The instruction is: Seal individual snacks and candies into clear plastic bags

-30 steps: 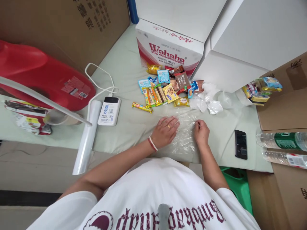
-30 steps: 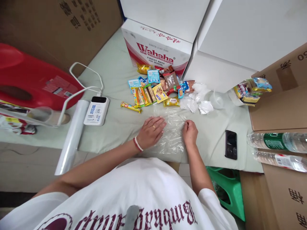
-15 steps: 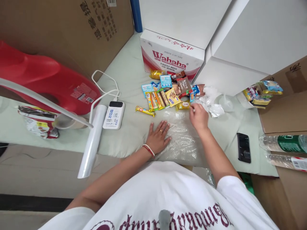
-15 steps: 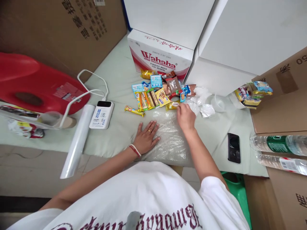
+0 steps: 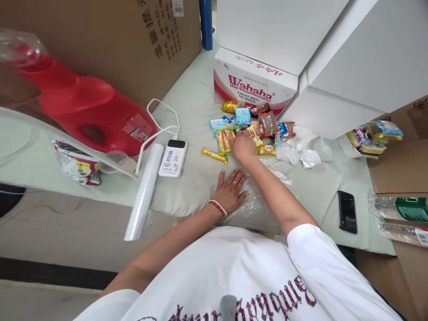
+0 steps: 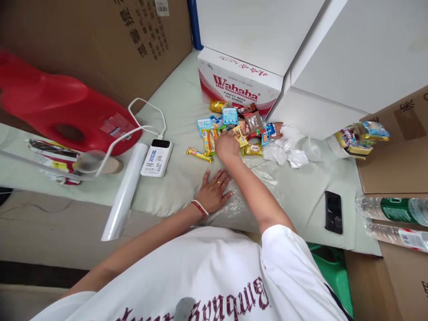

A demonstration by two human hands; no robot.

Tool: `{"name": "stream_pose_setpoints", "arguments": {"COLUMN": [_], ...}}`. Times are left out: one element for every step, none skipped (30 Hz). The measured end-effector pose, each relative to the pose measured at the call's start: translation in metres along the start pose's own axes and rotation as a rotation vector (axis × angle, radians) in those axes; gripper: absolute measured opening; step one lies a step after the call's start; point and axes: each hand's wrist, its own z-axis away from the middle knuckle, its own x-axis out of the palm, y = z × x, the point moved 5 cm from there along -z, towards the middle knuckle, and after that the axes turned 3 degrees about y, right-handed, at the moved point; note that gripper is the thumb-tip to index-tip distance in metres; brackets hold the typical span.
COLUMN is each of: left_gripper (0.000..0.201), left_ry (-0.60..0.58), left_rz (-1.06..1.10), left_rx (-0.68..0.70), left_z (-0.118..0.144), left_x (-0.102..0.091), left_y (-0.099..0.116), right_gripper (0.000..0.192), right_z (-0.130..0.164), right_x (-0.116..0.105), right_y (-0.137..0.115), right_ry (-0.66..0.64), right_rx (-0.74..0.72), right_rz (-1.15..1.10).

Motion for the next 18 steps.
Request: {"name": "stream_pose_setpoints", "arguments": {"left_gripper": [0.064, 0.064, 0.063, 0.063, 0.063, 0.063, 0.063, 0.063, 0.063, 0.062, 0.062, 0.062, 0.062, 0.062, 0.062, 0.062, 0.062, 0.062], "left_ry": [-0.001, -0.001, -0.001, -0.001, 0.001, 0.002, 0.002, 0.001, 0.001, 0.000, 0.002, 0.005, 0.010, 0.013, 0.015, 0.014, 0.011, 0.008], "left_rz": [0.008, 0.015, 0.020, 0.025, 0.028, 0.032, 0.037, 0.042, 0.048, 0.053, 0.056, 0.057, 0.056, 0.054, 0.051, 0.048, 0.046, 0.044], "left_rx": [0.002, 0.005, 0.006, 0.007, 0.005, 0.002, 0.000, -0.002, -0.002, 0.000, 0.001, 0.002, 0.001, 0.001, 0.001, 0.001, 0.001, 0.002], "left_z": [0.000, 0.000, -0.001, -0.001, -0.001, -0.001, -0.001, -0.001, -0.001, -0.001, -0.001, -0.001, -0.001, 0.000, 0.000, 0.000, 0.000, -0.001], "left_x": [0.000, 0.000, 0.000, -0.001, -0.001, -0.001, -0.002, -0.002, -0.002, -0.003, -0.003, -0.003, -0.003, -0.003, -0.003, -0.003, -0.003, -0.002], "left_y": [0.000, 0.000, 0.000, 0.000, 0.000, 0.000, 0.000, 0.000, 0.000, 0.000, 0.001, 0.001, 0.001, 0.000, 0.000, 0.000, 0.000, 0.000], "right_gripper": [0.041, 0.039, 0.039, 0.040, 0.041, 0.040, 0.038, 0.038, 0.039, 0.041, 0.042, 0.041, 0.038, 0.036, 0.034, 0.032, 0.031, 0.030], "right_z": [-0.003, -0.005, -0.008, -0.010, -0.012, -0.013, -0.014, -0.015, -0.016, -0.017, -0.018, -0.018, -0.018, -0.018, -0.018, -0.019, -0.019, -0.020], "right_x": [0.001, 0.001, 0.002, 0.003, 0.004, 0.005, 0.006, 0.006, 0.006, 0.007, 0.007, 0.007, 0.006, 0.006, 0.005, 0.005, 0.005, 0.007], "right_y": [-0.001, -0.002, -0.002, -0.002, -0.002, -0.002, -0.002, -0.002, -0.002, -0.002, -0.002, -0.002, -0.003, -0.003, -0.004, -0.006, -0.007, -0.009], "right_ry": [0.004, 0.008, 0.012, 0.014, 0.014, 0.009, 0.005, -0.002, -0.015, -0.035, -0.060, -0.086, -0.104, -0.116, -0.117, -0.116, -0.115, -0.115], "right_rx": [0.009, 0.015, 0.017, 0.015, 0.012, 0.011, 0.011, 0.016, 0.026, 0.041, 0.058, 0.070, 0.075, 0.072, 0.059, 0.035, 0.006, -0.022], "right_rz": [0.002, 0.005, 0.009, 0.014, 0.019, 0.021, 0.020, 0.016, 0.010, 0.002, -0.008, -0.019, -0.033, -0.053, -0.080, -0.114, -0.156, -0.209]}}
